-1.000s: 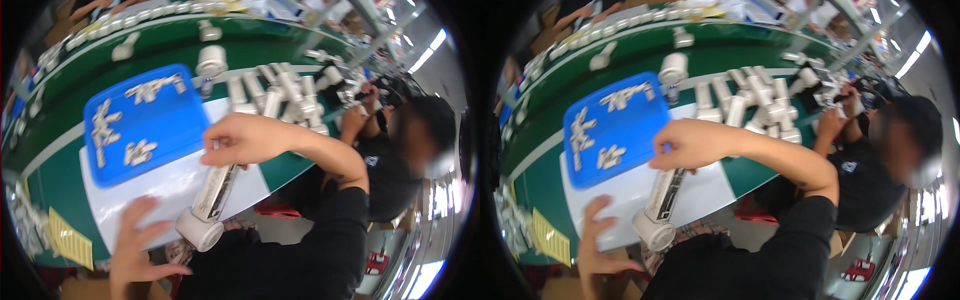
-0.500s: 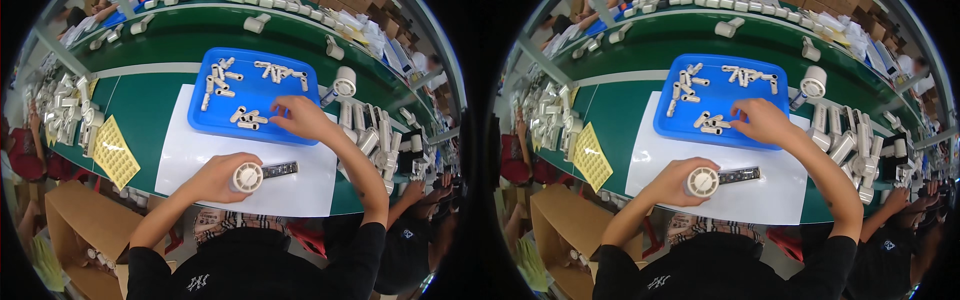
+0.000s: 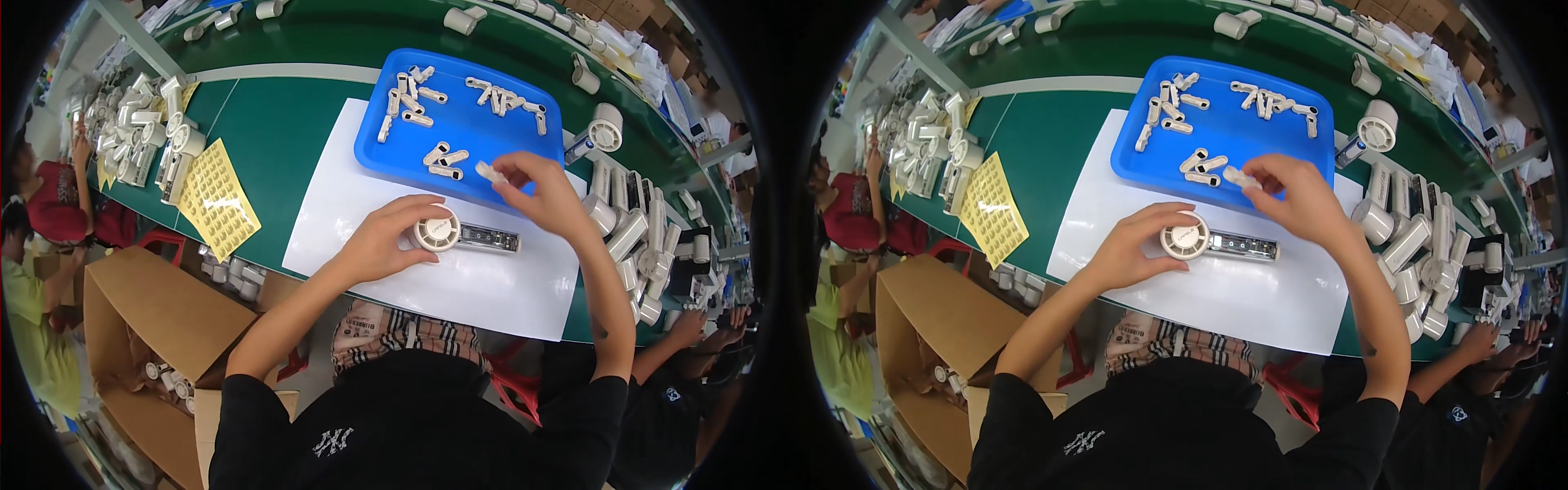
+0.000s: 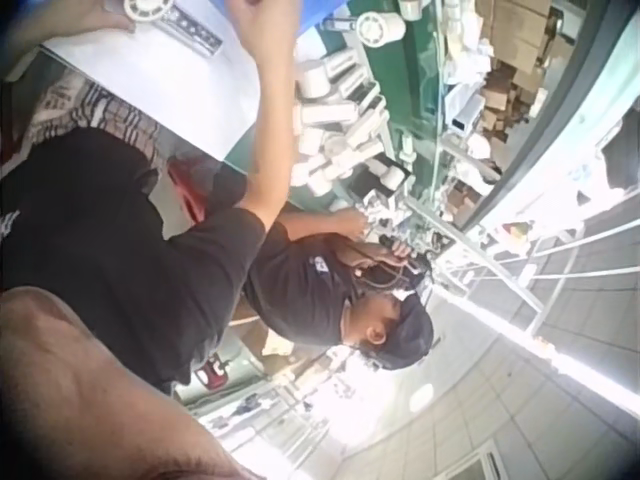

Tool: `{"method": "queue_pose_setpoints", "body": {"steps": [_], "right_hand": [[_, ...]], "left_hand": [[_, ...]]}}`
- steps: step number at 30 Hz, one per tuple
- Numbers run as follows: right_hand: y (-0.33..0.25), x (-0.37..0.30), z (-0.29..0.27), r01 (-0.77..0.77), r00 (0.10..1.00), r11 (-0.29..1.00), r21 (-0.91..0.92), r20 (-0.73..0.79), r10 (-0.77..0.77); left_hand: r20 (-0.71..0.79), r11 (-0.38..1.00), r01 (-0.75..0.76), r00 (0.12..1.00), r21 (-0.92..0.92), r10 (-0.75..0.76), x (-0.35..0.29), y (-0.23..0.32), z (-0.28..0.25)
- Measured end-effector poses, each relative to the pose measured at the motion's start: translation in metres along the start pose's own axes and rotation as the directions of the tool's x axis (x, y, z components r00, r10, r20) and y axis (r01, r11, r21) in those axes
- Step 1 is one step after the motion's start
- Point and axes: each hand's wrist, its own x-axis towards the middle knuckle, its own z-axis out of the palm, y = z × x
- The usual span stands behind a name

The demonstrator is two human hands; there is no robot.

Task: The person assembles portable fans at a workstation by attaching small plastic parts and pressing casing components together by hand. The person also walks across the workshop floor to retrieve a box of parts.

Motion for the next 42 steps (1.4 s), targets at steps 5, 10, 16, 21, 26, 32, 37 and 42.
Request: {"method": "queue_pose_setpoints", "body": {"steps": [5,10,16,21,26,32,37,42], "right_hand": [[-0.020,-0.037,0.010,-0.070,0.997,0.978,0.194,0.037,0.064],[-0.016,-0.052,0.019,-0.053,0.999,0.975,0.217,0.009,0.052],[-0.018,-0.052,0.020,-0.023,1.000,0.989,0.145,0.000,0.023],[-0.016,-0.054,0.023,-0.021,0.999,0.991,0.131,-0.032,0.026],[-0.018,-0.056,0.024,-0.034,0.999,0.987,0.160,-0.013,0.037],[-0.016,-0.059,0.028,-0.036,0.999,0.983,0.180,-0.028,0.042],[-0.014,-0.059,0.033,0.033,0.998,0.997,0.074,-0.053,-0.030],[-0.013,-0.059,0.036,0.050,0.995,0.999,-0.018,-0.091,-0.051]], "left_hand": [[-0.095,0.995,0.035,0.995,-0.090,-0.044,-0.007,-0.009,0.008],[-0.090,0.999,0.001,0.996,-0.049,-0.006,-0.004,-0.005,0.010],[-0.088,0.998,0.035,0.995,-0.048,-0.039,-0.004,-0.001,0.012],[-0.111,0.998,0.009,0.994,-0.058,-0.015,-0.005,-0.003,0.014],[-0.120,0.999,-0.005,0.993,-0.034,0.001,-0.005,-0.003,0.014],[-0.129,0.998,-0.021,0.992,-0.058,0.013,-0.004,-0.004,0.015],[-0.123,0.999,-0.014,0.992,-0.036,0.010,-0.004,-0.006,0.015],[-0.122,0.999,-0.002,0.993,-0.044,-0.003,-0.003,-0.006,0.016]]}}
